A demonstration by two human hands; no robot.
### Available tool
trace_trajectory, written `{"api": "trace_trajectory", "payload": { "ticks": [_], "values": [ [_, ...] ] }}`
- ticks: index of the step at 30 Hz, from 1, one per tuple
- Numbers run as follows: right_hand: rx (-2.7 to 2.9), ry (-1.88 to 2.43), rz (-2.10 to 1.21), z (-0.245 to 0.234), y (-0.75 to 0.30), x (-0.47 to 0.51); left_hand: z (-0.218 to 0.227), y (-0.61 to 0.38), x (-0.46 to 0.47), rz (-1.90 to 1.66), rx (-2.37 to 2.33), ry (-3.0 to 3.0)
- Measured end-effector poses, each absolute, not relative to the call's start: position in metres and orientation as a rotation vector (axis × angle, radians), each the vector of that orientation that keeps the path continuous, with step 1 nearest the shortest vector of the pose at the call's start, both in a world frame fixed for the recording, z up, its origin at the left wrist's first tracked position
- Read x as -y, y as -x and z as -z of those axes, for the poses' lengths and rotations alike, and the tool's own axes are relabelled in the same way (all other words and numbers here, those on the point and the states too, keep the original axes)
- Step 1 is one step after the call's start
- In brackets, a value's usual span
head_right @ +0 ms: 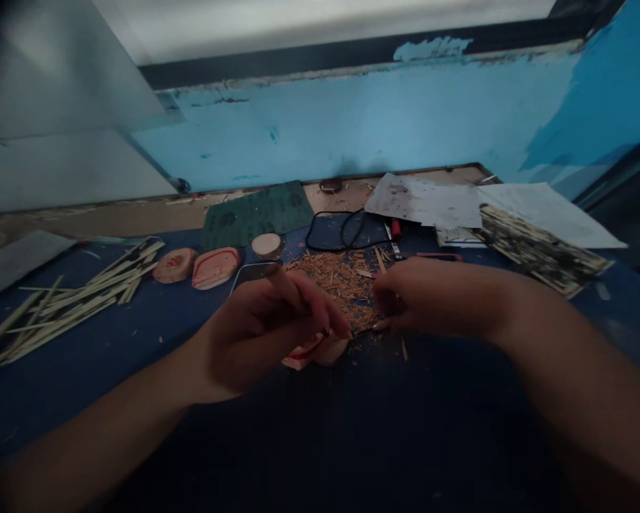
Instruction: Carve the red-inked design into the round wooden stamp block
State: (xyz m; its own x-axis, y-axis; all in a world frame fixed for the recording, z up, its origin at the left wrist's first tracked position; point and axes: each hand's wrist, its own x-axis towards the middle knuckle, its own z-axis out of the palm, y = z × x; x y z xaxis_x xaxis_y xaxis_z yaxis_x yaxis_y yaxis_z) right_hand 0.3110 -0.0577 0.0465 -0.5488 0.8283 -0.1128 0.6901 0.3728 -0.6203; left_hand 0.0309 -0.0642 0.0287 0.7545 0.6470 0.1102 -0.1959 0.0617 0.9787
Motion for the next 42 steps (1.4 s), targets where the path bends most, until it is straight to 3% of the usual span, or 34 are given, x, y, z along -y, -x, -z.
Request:
{"api": "trace_trajectory", "payload": {
  "ticks": [6,12,19,23,30,32,35,37,42],
  "values": [
    [2.659,1.562,-1.13,-0.05,-0.306,0.054,-0.034,-0.045,0.072,-0.721,-0.402,-1.318],
    [2.202,1.557,-1.077,-0.068,-0.311,0.048,-0.032,-0.056,0.075,-0.72,-0.386,-1.305],
    [1.366,0.856,-1.242,-0.097,-0.268,0.068,-0.022,-0.063,0.078,-0.759,-0.443,-1.382],
    [1.508,0.916,-1.209,-0.103,-0.251,0.076,-0.019,-0.062,0.076,-0.801,-0.446,-1.258],
    [2.143,1.173,-0.832,-0.053,-0.276,0.056,-0.036,-0.03,0.047,-0.956,-0.618,-1.275],
    [2.113,1.113,-0.913,-0.053,-0.282,0.054,-0.042,-0.019,0.039,-0.962,-0.714,-1.446],
    [1.959,0.968,-1.256,-0.065,-0.287,0.058,-0.049,-0.007,0.033,-0.894,-0.897,-1.777],
    [1.864,0.915,-1.377,-0.072,-0.286,0.063,-0.054,0.0,0.033,-0.666,-1.005,-1.955],
    [1.903,0.997,-1.202,-0.072,-0.272,0.077,-0.058,0.001,0.04,-0.317,-1.051,-2.065]
  ]
}}
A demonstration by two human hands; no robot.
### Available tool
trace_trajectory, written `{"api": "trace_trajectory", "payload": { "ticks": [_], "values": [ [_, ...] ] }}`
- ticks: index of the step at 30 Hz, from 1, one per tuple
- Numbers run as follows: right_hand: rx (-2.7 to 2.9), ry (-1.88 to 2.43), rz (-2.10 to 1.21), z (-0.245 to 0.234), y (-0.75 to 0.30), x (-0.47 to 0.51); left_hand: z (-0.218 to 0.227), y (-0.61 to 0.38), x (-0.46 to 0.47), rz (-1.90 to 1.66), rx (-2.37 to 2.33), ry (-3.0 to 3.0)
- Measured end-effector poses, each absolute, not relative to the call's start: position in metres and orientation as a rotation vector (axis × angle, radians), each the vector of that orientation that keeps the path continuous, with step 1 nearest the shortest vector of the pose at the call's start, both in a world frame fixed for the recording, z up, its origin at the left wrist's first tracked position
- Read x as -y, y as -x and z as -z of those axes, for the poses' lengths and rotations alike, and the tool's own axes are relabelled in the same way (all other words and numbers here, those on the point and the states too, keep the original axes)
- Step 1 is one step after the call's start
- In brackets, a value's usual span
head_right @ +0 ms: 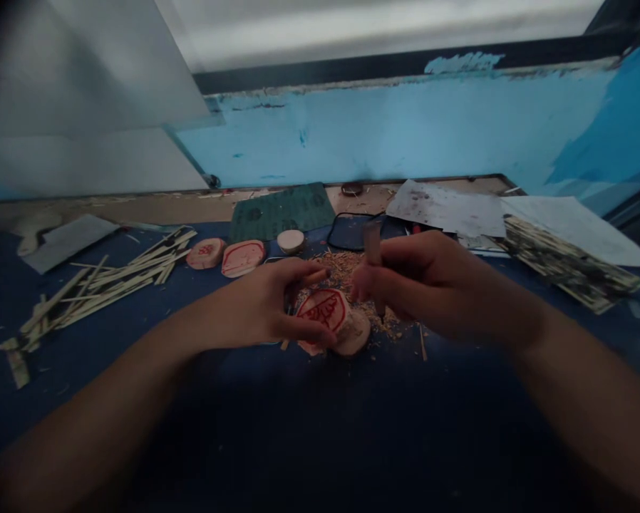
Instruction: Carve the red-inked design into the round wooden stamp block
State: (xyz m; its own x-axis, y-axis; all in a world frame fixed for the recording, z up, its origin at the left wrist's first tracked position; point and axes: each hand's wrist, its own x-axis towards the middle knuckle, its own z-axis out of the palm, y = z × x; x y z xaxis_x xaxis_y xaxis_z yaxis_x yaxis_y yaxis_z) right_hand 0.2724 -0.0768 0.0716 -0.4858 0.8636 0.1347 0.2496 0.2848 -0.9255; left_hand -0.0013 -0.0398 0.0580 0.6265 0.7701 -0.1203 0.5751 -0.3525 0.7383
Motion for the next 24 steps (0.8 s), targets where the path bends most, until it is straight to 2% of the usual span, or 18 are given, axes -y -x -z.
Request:
{"api": "trace_trajectory", "payload": {
  "ticks": [4,13,18,24],
  "values": [
    [2.034,0.95,-1.107,-0.065,-0.258,0.082,-0.049,-0.006,0.045,-0.298,-1.034,-2.011],
    [1.571,0.85,-1.497,-0.039,-0.24,0.074,-0.005,-0.01,0.025,-0.838,-1.119,-2.18],
    [1.352,0.779,-1.585,-0.04,-0.242,0.069,-0.011,-0.011,0.026,-0.676,-1.052,-2.226],
    [1.255,0.675,-1.526,-0.052,-0.237,0.076,-0.039,-0.001,0.038,-0.244,-0.913,-2.373]
  ]
}}
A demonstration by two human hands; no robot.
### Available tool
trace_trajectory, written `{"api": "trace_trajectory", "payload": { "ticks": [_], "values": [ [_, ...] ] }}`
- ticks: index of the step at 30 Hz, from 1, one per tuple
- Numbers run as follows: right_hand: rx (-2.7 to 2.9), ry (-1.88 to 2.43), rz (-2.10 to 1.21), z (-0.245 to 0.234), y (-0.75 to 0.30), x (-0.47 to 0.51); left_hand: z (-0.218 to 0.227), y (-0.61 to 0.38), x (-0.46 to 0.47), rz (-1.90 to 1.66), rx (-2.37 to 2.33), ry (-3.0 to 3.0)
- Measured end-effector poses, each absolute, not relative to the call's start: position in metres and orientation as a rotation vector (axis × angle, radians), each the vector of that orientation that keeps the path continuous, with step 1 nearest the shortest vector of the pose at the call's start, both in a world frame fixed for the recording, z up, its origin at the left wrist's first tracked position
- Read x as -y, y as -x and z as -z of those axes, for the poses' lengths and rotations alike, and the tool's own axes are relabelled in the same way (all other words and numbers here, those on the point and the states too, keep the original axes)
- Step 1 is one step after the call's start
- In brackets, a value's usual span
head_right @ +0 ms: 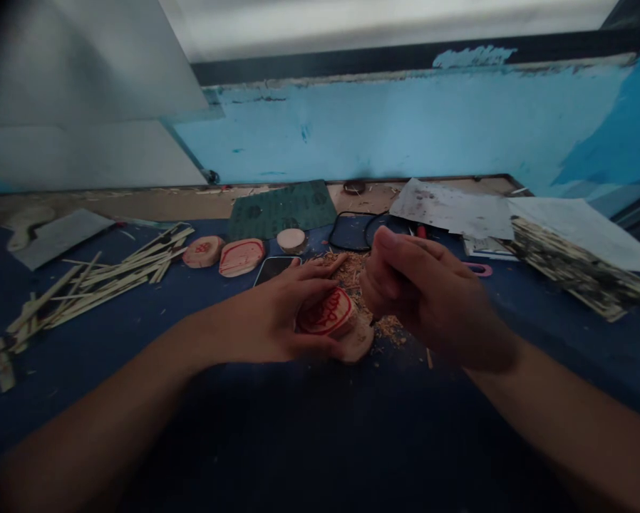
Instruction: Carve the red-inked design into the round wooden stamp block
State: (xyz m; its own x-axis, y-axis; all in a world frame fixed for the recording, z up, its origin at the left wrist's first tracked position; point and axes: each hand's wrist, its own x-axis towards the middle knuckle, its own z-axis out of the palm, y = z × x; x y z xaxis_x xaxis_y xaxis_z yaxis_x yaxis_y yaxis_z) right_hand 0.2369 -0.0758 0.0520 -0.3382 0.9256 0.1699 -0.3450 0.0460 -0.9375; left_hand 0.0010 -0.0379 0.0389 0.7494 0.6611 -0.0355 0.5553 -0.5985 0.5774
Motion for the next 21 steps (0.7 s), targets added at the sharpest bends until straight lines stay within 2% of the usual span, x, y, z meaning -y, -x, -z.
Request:
{"api": "trace_trajectory", "payload": {
  "ticks": [6,14,21],
  "values": [
    [1.208,0.643,-1.43,-0.049,-0.222,0.083,-0.037,0.0,0.04,-0.282,-0.897,-2.374],
    [1.314,0.618,-1.514,-0.049,-0.225,0.088,-0.035,-0.009,0.045,-0.354,-0.78,-2.336],
    [1.429,0.632,-1.401,-0.054,-0.22,0.091,-0.024,-0.009,0.045,-0.429,-0.696,-2.322]
  ]
}}
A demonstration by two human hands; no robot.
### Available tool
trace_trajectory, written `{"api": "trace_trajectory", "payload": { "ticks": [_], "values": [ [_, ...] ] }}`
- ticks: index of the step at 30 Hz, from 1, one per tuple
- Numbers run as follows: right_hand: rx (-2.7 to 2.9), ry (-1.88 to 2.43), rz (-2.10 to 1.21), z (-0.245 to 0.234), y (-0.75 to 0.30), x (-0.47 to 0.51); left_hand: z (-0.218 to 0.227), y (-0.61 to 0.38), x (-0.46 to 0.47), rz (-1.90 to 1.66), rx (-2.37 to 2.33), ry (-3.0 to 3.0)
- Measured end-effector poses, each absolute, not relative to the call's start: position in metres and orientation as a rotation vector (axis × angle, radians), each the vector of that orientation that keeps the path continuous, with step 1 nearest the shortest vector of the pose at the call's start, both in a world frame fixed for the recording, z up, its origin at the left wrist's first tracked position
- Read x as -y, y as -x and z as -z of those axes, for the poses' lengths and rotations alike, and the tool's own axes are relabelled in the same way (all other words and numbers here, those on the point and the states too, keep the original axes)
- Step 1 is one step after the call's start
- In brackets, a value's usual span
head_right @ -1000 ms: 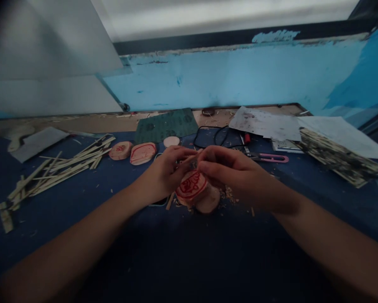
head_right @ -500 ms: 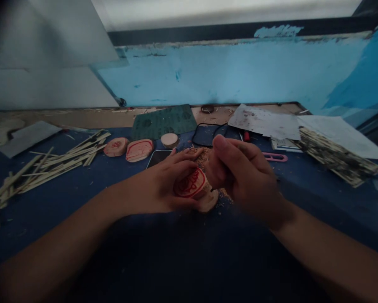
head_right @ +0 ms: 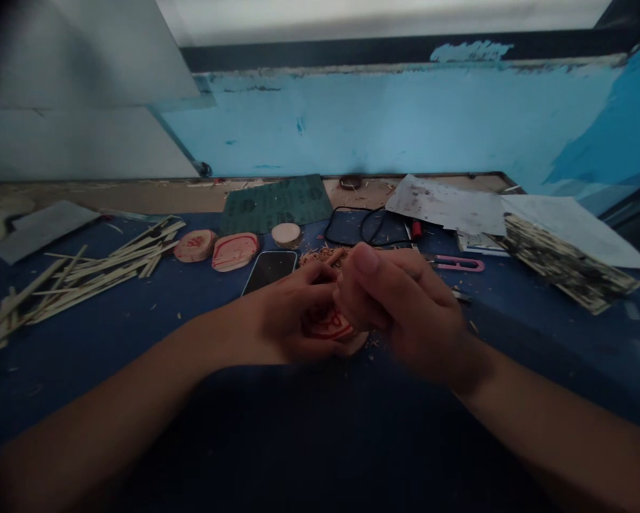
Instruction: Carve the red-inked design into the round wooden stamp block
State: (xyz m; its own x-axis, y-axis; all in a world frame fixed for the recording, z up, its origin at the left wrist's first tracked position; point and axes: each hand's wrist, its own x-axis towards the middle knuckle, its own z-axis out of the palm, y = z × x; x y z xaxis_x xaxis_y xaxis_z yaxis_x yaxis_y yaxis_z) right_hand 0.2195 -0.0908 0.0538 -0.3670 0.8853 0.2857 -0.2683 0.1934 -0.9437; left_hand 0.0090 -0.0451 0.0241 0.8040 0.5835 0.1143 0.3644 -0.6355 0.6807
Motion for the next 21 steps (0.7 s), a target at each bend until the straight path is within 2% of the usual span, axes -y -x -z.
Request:
{"api": "trace_trajectory", "payload": {
  "ticks": [7,21],
  "values": [
    [1.381,0.655,-1.427,-0.055,-0.218,0.094,-0.024,-0.012,0.047,-0.402,-0.714,-2.271],
    [1.581,0.751,-1.125,-0.038,-0.209,0.102,-0.014,-0.015,0.042,-0.51,-0.621,-2.225]
  ]
}}
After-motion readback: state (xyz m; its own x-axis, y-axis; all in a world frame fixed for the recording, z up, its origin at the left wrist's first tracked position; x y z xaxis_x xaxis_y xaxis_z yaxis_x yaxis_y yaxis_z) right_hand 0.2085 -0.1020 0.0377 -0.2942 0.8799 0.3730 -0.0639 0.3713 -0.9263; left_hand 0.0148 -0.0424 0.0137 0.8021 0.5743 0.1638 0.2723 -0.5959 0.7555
